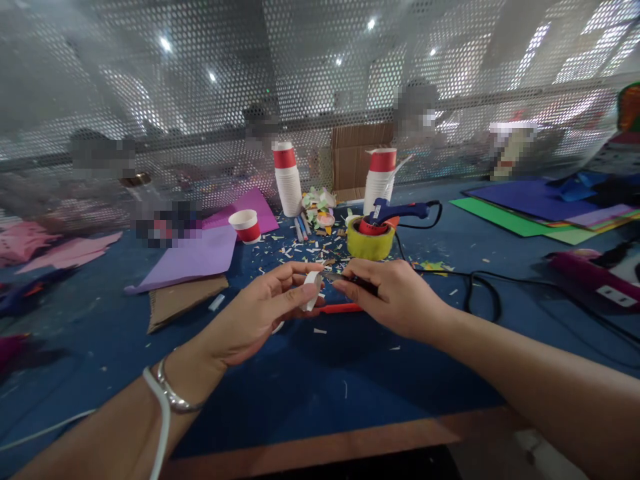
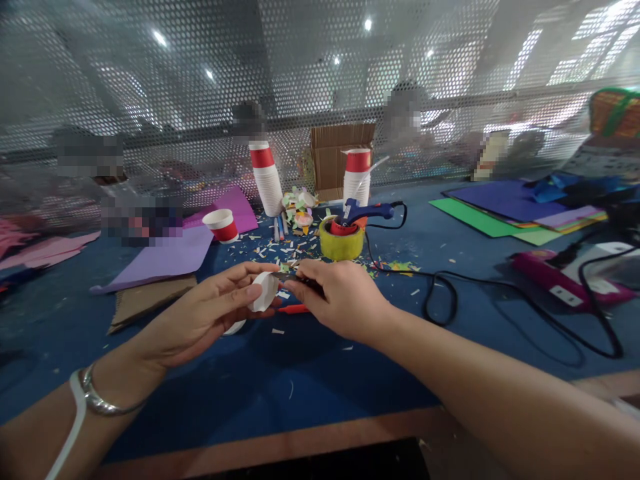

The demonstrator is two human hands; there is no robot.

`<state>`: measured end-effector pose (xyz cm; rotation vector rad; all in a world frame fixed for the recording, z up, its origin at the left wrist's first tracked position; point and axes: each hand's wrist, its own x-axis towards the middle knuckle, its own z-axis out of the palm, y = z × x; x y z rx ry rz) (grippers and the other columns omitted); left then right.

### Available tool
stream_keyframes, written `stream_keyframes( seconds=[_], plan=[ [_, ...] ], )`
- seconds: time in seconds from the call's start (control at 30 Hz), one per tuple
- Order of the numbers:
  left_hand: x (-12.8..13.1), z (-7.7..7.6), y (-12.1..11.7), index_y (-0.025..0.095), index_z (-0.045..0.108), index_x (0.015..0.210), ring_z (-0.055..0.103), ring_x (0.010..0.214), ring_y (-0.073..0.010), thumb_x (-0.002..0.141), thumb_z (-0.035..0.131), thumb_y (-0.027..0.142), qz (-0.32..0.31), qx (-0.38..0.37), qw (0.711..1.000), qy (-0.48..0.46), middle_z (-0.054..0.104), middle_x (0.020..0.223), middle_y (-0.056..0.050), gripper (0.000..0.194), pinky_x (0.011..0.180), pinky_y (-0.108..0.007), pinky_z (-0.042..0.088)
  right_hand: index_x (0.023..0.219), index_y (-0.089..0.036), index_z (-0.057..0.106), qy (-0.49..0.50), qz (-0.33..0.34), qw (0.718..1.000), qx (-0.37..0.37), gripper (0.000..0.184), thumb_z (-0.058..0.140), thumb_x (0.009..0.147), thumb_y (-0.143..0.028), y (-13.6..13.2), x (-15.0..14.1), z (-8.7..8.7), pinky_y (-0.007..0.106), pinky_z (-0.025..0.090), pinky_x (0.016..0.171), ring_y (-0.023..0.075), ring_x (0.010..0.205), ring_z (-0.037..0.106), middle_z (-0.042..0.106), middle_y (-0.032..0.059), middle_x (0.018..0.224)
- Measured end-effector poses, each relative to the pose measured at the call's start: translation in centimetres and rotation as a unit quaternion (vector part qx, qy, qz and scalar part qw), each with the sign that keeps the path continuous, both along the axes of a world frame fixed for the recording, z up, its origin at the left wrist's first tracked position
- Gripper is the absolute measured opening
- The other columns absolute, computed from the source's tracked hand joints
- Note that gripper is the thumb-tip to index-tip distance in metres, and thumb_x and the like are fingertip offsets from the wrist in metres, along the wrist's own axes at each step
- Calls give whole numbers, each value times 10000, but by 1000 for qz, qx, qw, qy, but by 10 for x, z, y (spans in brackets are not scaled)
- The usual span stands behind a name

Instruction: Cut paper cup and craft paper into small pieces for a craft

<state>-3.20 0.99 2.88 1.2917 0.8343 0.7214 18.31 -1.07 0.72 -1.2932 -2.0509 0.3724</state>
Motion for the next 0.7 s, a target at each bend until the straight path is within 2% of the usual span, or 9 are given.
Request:
stream_keyframes(
  seconds=[0.2, 0.37, 0.43, 0.57, 0.7],
  plan=[
    [-6, -2, 9, 232, 643, 1188, 560, 1111, -214, 763, 784, 158, -32, 77, 997, -3, 619, 1201, -64, 454, 947, -346, 453, 713, -205, 519, 39, 4, 999, -20, 347, 518, 945, -462, 0, 2, 2, 283, 243, 508, 103, 511, 338, 409, -46, 567],
    [-7, -6, 12, 216, 633, 1143, 575, 1035, -203, 745, 769, 121, -41, 158, 987, -4, 623, 1105, -63, 431, 932, -344, 448, 757, -197, 581, 104, 41, 989, -100, 393, 503, 948, -532, 2, 4, 6, 287, 241, 509, 110, 549, 336, 412, -39, 606],
    [-8, -8, 13, 221, 621, 1147, 569, 1048, -204, 759, 740, 102, -38, 200, 979, 10, 611, 1105, -60, 423, 952, -349, 436, 743, -196, 571, 129, 64, 982, -125, 409, 504, 947, -544, 3, 5, 6, 288, 228, 510, 108, 554, 319, 386, -43, 608],
    [-9, -8, 13, 246, 618, 1181, 519, 1159, -221, 784, 699, 82, 3, 272, 961, 55, 563, 1247, -63, 438, 977, -334, 422, 701, -202, 514, 190, 113, 957, -186, 432, 518, 933, -567, 5, 4, 6, 275, 205, 485, 97, 527, 279, 317, -60, 592],
    [-8, -8, 12, 247, 633, 1174, 539, 1124, -220, 748, 704, 36, 20, 296, 954, 52, 576, 1238, -57, 481, 992, -338, 419, 667, -206, 471, 244, 144, 933, -223, 450, 544, 916, -574, 4, 2, 7, 263, 189, 454, 81, 487, 241, 295, -76, 565]
  ],
)
